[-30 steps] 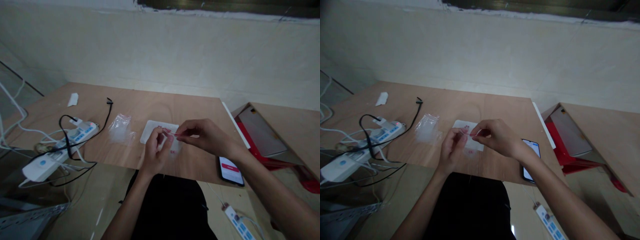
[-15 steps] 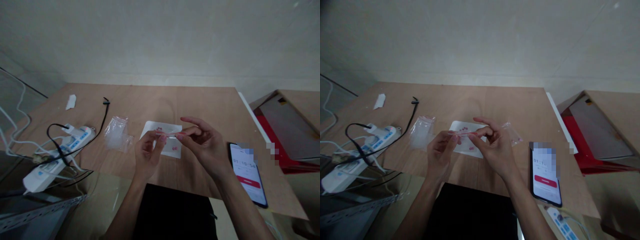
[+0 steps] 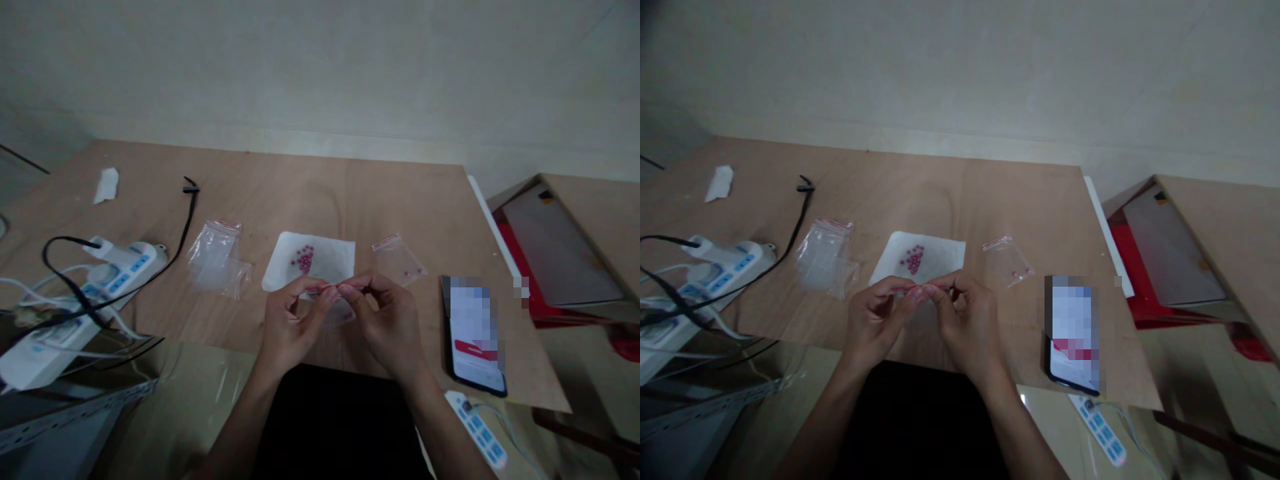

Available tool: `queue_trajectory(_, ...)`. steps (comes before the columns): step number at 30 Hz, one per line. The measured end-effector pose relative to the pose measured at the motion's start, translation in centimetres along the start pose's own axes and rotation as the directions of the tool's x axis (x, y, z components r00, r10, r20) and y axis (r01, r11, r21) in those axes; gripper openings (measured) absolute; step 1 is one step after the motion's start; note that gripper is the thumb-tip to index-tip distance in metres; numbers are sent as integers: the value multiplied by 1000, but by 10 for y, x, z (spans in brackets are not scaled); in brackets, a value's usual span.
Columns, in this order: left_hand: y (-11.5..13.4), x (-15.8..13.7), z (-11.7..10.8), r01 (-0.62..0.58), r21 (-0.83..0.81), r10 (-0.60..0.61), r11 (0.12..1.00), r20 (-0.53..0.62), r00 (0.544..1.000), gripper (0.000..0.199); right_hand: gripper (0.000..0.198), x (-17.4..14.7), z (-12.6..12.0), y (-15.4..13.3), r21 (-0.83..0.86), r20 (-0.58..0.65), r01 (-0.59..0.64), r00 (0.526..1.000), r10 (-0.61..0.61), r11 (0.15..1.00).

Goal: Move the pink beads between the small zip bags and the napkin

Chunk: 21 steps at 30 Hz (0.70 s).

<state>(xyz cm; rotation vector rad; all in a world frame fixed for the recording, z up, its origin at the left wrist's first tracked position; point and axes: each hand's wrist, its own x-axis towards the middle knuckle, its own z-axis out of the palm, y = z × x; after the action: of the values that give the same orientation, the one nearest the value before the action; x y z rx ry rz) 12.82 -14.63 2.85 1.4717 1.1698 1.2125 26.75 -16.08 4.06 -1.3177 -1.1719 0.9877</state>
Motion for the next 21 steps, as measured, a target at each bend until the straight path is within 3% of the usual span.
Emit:
queue_trajectory(2,-3,-3,-6,28,-15,-28,999,29,999,8,8,-7,4,-1,-26,-18,15,1000,-16,1000)
queue_trajectory(6,-5,-6,-19,12,-28,-9,1000,115,993,8,8,-18,14,3,163,3,-59,998,59,985)
queue_trajectory(9,-5,-9,-27,-10,32,5,999,169,986,8,8,-24,18,8,180,-16,-99,995,103,979)
queue_trajectory(11,-7,-11,-32,43,7,-44,999,246,968,11,7,-26,18,12,115,-18,-92,995,94,989)
queue_trajectory(15,-10,-13,-43,220,-113,-152,969,429,890,22,10,-27,15,11,-104,-12,-71,997,70,992)
queue_trajectory(17,-10,-13,-48,232,-131,-147,964,463,874,25,12,-27,12,7,-195,27,-61,997,68,979)
queue_trajectory(19,-10,-13,-56,188,-78,-135,979,442,887,26,14,-27,5,0,-251,60,-30,997,47,967)
queue_trajectory(21,-15,-12,-68,139,52,-149,989,320,936,31,16,-22,-9,-7,-328,31,25,999,-15,944)
